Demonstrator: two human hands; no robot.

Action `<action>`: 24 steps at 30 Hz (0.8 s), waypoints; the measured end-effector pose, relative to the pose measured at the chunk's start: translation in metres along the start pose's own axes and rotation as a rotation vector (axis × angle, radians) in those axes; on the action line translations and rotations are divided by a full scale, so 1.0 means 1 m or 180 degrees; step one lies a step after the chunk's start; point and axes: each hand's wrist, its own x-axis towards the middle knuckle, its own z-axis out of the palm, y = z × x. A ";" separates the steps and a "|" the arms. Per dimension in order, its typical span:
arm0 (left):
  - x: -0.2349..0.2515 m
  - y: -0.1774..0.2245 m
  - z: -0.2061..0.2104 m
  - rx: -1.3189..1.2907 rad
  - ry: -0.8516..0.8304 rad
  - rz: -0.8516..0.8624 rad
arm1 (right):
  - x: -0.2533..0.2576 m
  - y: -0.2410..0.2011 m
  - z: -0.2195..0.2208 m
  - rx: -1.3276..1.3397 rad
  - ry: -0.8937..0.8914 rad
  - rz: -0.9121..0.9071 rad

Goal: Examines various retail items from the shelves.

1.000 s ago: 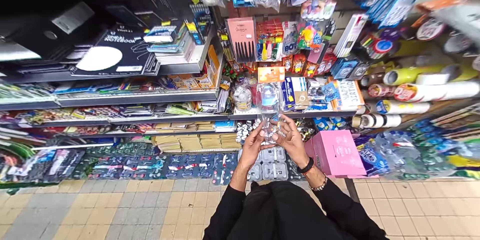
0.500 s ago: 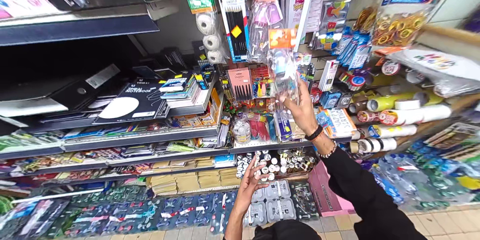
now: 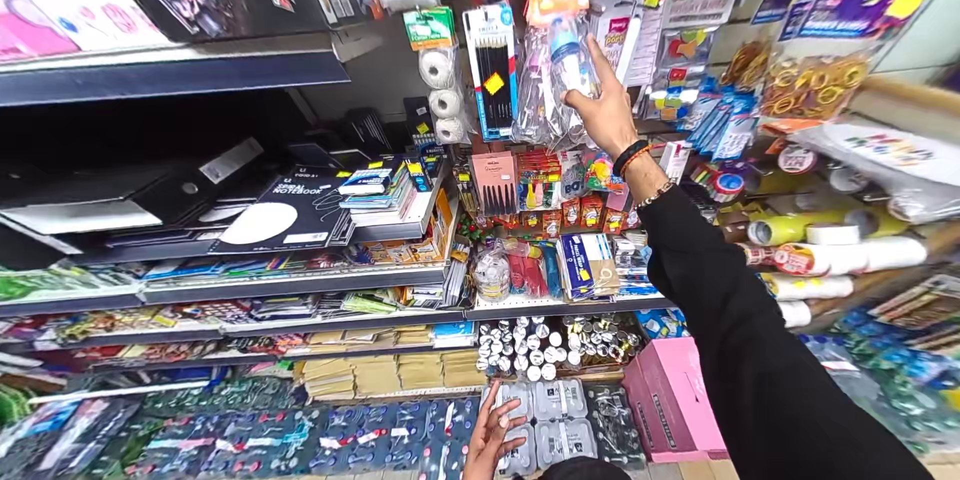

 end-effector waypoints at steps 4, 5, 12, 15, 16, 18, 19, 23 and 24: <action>0.002 0.000 -0.004 -0.0003 0.0088 -0.0079 | 0.004 0.000 0.002 -0.0052 -0.0015 0.0017; 0.003 0.002 -0.004 0.0031 0.0103 -0.0098 | 0.004 -0.001 0.003 -0.0007 -0.0048 0.0029; 0.072 0.086 0.015 0.1277 -0.0092 0.0738 | 0.007 0.004 0.003 0.0091 -0.0115 0.0072; 0.123 0.192 0.061 0.2194 0.0002 0.1594 | 0.008 0.008 0.005 0.0213 -0.0122 0.0082; 0.138 0.232 0.083 0.2487 -0.0020 0.1976 | 0.008 0.008 0.005 0.0264 -0.0135 0.0083; 0.168 0.308 0.131 0.3054 -0.0049 0.2759 | 0.010 0.006 0.003 0.0333 -0.0149 0.0071; 0.180 0.342 0.156 0.3348 -0.0044 0.3044 | 0.011 0.004 0.001 0.0334 -0.0153 0.0080; 0.236 0.441 0.226 0.4414 0.0331 0.3439 | 0.013 -0.002 -0.006 0.0321 -0.0220 0.0183; 0.274 0.466 0.238 0.4640 0.0476 0.3512 | 0.014 -0.003 -0.008 0.0309 -0.0211 0.0168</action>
